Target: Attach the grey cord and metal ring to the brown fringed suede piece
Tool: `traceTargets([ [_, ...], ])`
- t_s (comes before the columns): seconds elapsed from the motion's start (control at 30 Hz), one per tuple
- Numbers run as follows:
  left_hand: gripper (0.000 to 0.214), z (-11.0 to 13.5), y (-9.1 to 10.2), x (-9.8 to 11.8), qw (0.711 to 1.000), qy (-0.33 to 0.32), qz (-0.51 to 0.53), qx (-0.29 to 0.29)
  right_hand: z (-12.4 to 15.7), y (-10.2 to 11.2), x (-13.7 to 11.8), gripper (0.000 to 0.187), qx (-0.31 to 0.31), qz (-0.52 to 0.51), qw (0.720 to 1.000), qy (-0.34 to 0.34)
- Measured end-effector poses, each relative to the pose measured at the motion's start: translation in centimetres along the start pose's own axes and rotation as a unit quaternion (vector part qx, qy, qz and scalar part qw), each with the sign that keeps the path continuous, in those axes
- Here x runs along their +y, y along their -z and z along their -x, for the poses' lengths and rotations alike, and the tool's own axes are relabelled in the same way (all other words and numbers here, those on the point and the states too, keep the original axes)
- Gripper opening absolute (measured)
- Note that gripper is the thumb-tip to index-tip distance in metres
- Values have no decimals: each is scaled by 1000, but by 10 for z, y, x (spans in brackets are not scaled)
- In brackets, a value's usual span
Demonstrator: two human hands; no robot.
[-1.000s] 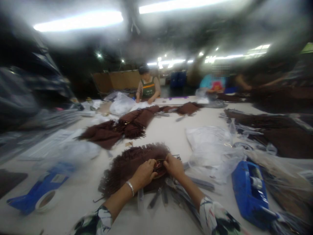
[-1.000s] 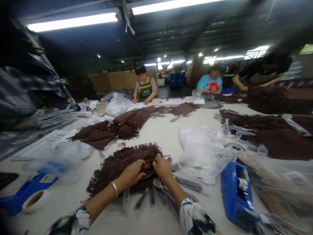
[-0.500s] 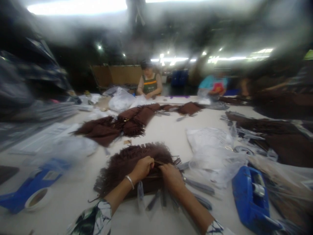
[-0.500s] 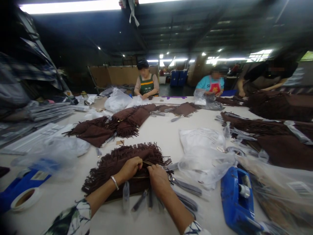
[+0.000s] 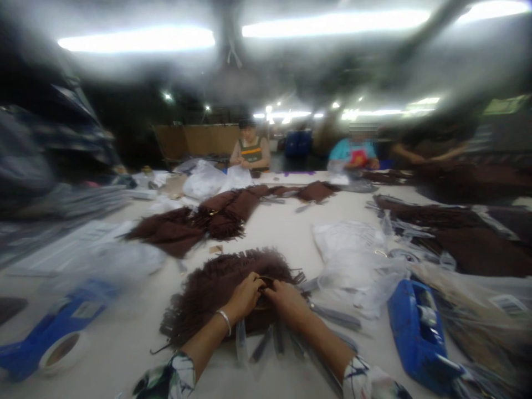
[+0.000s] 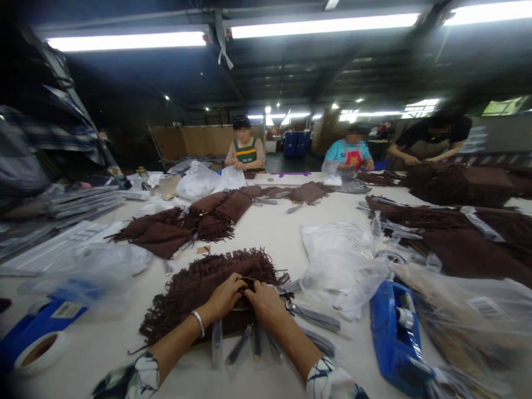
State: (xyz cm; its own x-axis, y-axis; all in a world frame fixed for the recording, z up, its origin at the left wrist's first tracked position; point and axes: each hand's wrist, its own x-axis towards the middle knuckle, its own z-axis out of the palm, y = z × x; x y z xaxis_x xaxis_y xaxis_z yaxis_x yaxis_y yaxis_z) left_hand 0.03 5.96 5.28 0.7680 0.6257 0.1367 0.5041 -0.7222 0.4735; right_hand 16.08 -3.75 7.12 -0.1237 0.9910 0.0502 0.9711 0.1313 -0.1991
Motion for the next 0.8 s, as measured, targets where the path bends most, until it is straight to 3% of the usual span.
traceTargets([
  [0.27,21,10,1,17,999,-8,-35,19,-1,-8,4,18,2,14,998,-60],
  [0.53,28,7,3,16,999,-5,-50,9,-4,-10,-6,23,13,-21,994,-105],
  [0.7,32,12,-6,13,999,1,-1,36,-2,10,-21,22,8,-61,988,-141],
  [0.8,41,5,-18,6,996,-9,-50,75,1,31,-21,15,35,-95,980,-170],
])
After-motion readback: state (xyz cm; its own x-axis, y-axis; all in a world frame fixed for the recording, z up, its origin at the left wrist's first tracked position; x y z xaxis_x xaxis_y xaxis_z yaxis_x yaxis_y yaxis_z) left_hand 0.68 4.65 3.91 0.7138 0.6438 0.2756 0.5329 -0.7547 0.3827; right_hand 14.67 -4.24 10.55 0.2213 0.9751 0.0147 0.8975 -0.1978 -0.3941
